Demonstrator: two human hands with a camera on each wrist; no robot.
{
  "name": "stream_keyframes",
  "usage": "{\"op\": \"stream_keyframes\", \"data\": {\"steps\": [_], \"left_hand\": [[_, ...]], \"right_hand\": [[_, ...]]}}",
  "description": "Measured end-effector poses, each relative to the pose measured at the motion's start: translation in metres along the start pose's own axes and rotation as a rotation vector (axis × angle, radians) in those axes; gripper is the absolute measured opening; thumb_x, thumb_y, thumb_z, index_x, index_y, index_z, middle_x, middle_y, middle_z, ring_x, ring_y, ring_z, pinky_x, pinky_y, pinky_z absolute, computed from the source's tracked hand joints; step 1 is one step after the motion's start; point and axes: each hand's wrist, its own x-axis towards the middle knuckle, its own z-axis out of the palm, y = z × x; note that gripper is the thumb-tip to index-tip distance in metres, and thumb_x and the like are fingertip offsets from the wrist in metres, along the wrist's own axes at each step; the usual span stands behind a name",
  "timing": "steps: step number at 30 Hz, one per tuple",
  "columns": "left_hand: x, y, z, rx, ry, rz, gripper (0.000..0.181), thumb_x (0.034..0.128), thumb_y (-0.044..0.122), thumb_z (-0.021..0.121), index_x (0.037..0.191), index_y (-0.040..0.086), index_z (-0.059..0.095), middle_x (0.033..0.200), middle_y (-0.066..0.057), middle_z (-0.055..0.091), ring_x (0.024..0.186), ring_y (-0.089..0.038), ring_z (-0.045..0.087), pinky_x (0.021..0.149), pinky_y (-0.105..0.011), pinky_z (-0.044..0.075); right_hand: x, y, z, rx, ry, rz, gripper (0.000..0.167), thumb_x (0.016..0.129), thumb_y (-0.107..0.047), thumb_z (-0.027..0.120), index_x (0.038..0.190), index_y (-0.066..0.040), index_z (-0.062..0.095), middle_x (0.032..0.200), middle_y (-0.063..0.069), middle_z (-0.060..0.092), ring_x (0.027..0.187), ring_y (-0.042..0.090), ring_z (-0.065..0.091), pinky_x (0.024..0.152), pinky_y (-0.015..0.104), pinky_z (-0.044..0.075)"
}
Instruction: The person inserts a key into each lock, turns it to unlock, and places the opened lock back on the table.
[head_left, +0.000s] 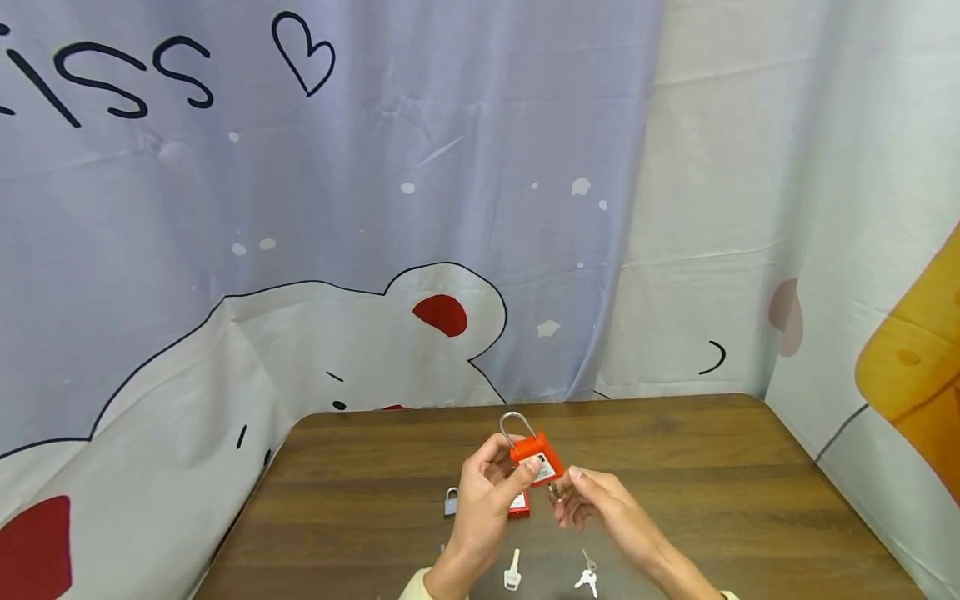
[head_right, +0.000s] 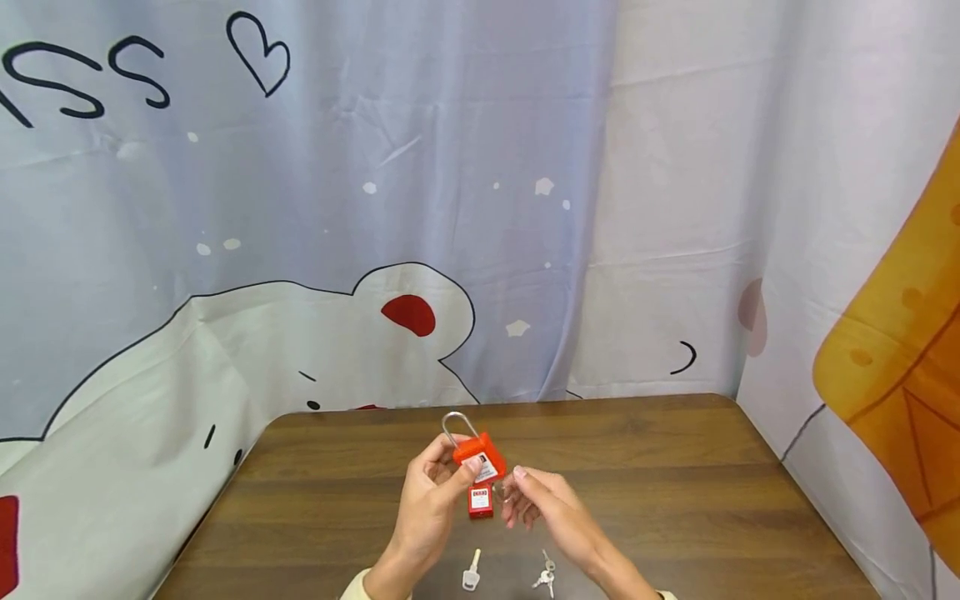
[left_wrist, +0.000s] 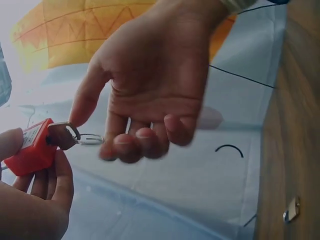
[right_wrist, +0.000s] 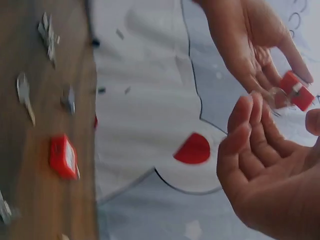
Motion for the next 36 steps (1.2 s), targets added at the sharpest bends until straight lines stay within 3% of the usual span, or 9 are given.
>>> {"op": "stream_keyframes", "data": {"steps": [3,6,10,15,21,28,36], "left_hand": [[-0.001,-0.003,-0.002,0.056,-0.003,-0.011,0.029,0.086,0.007,0.072,0.108,-0.006,0.059,0.105,-0.003,0.068,0.097,-0.014,0.067,0.085,-0.024,0.054],[-0.003,-0.007,-0.004,0.096,-0.024,-0.031,0.027,0.0841,0.006,0.073,0.105,-0.005,0.06,0.105,-0.006,0.067,0.096,-0.012,0.067,0.084,-0.023,0.055],[-0.005,-0.013,-0.007,0.142,-0.08,-0.034,0.026,0.083,0.005,0.074,0.104,-0.004,0.062,0.104,-0.014,0.068,0.091,-0.012,0.069,0.077,-0.021,0.056],[-0.006,-0.018,-0.01,0.195,-0.126,-0.04,0.027,0.083,0.007,0.076,0.105,-0.003,0.064,0.105,-0.02,0.068,0.088,-0.01,0.069,0.075,-0.02,0.056],[-0.008,-0.023,-0.009,0.259,-0.165,-0.052,0.025,0.083,0.01,0.077,0.103,0.0,0.065,0.101,-0.021,0.068,0.085,-0.006,0.068,0.077,-0.02,0.056],[-0.013,-0.03,-0.011,0.267,-0.214,-0.076,0.024,0.0836,0.012,0.077,0.103,0.002,0.066,0.102,-0.02,0.068,0.082,-0.006,0.069,0.073,-0.019,0.056],[-0.014,-0.033,-0.011,0.272,-0.242,-0.078,0.024,0.0848,0.013,0.076,0.104,0.003,0.065,0.104,-0.022,0.068,0.083,-0.007,0.07,0.072,-0.018,0.055]], "right_hand": [[-0.002,-0.004,-0.007,-0.221,0.128,-0.028,0.032,0.107,-0.014,0.035,0.097,-0.002,0.064,0.082,0.006,0.067,0.071,0.015,0.064,0.061,0.03,0.052],[-0.003,-0.01,-0.011,-0.353,0.214,-0.054,0.022,0.104,-0.012,0.045,0.095,-0.008,0.065,0.081,0.0,0.067,0.071,0.012,0.065,0.063,0.028,0.053],[-0.002,-0.021,-0.015,-0.479,0.274,-0.123,0.012,0.098,-0.01,0.057,0.096,-0.017,0.065,0.082,-0.007,0.066,0.071,0.005,0.063,0.064,0.024,0.052],[0.002,-0.033,-0.014,-0.607,0.31,-0.225,0.016,0.093,-0.008,0.064,0.099,-0.023,0.065,0.083,-0.011,0.065,0.072,0.003,0.059,0.063,0.022,0.051],[0.01,-0.039,-0.011,-0.664,0.271,-0.279,0.015,0.092,-0.013,0.068,0.102,-0.024,0.066,0.087,-0.012,0.065,0.07,0.0,0.057,0.061,0.02,0.05],[0.015,-0.033,-0.003,-0.702,0.239,-0.307,0.01,0.09,-0.016,0.071,0.094,-0.025,0.067,0.083,-0.017,0.062,0.07,-0.003,0.053,0.057,0.019,0.048],[0.019,-0.03,0.0,-0.716,0.227,-0.4,0.015,0.09,-0.009,0.069,0.089,-0.024,0.065,0.081,-0.012,0.061,0.067,-0.003,0.051,0.055,0.017,0.045]]}}
